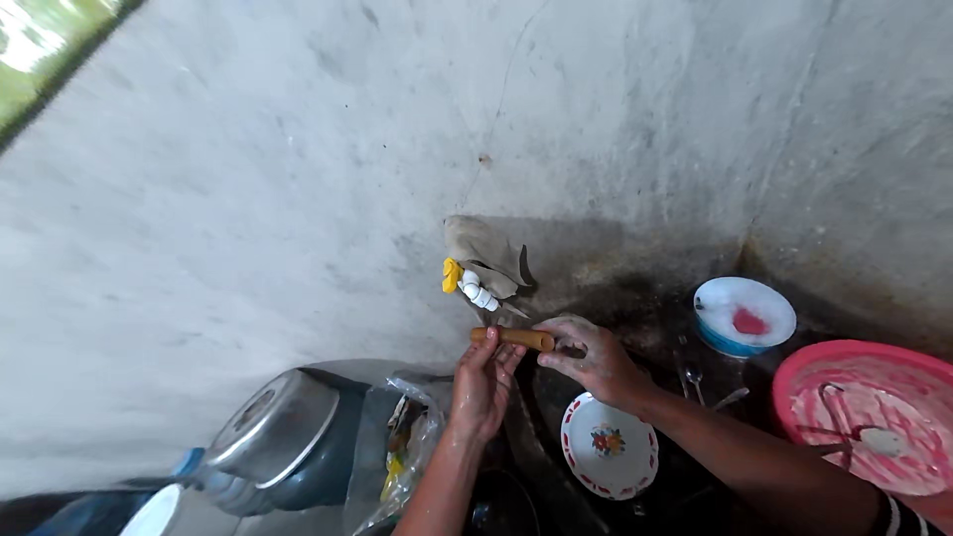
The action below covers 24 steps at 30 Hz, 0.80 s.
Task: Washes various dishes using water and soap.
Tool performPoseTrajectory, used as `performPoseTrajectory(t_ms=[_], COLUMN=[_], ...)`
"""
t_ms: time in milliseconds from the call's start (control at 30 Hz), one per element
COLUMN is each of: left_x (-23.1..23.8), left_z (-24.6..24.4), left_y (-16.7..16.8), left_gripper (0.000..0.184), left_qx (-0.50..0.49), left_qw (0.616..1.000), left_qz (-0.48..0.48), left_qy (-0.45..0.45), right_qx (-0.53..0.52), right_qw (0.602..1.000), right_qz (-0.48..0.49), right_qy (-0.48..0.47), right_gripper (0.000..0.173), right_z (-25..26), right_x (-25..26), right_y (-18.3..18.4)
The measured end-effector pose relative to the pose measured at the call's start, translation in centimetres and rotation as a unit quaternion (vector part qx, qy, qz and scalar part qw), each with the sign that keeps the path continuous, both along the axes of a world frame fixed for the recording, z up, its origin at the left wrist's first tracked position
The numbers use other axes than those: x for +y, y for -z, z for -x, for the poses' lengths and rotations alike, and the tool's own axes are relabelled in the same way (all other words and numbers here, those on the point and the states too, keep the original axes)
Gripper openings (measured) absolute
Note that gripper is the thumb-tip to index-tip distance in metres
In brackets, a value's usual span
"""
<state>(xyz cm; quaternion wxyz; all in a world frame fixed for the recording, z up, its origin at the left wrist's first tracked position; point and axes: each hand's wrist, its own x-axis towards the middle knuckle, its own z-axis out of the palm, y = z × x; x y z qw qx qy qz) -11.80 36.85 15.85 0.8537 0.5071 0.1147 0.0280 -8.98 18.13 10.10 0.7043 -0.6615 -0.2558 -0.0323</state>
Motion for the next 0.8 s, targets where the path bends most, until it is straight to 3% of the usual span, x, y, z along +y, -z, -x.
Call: performPoseTrajectory(t_ms=[100, 167, 300, 433, 567, 700, 800], left_x=[-0.4, -0.9, -1.7, -2.9, -2.1, -0.5, 0.1], left_z=[0.0, 0.2, 0.0, -1.0, -0.8, -2.2, -3.4], left_y=[0.3, 0.5, -0.1, -1.0, -1.3, -5.0, -7.0], left_gripper=[0.019, 0.019, 0.024, 0.032, 0.046, 0.066, 0.048], left_qx=[-0.02, -0.063, -0.147, -0.13, -0.138, -0.156, -0.131], left_qw=[0.999, 0.99, 0.888, 0.824, 0.851, 0.882, 0.841], left_qz=[-0.026, -0.121, -0.425, -0.54, -0.484, -0.417, -0.516], left_qy=[-0.017, -0.034, -0.091, -0.111, -0.15, -0.153, -0.094], right_qx=[0.039, 0.07, 0.119, 0.075, 0.03, -0.002, -0.017], right_qw=[0.999, 0.995, 0.992, 0.995, 0.989, 0.99, 0.987], right_qz=[-0.031, -0.065, -0.03, 0.063, 0.145, 0.14, 0.135], right_qy=[0.007, 0.003, -0.014, -0.015, 0.024, 0.031, 0.091], right_gripper=[0.037, 0.035, 0.032, 0.043, 0.042, 0.042, 0.042], right_z=[0.0, -0.2, -0.7, -0.5, -0.7, -0.3, -0.2], right_x=[0.3, 0.5, 0.9, 2.1, 2.9, 3.3, 4.2], right_y=[-0.2, 0.2, 1.0, -1.2, -2.0, -2.3, -2.2])
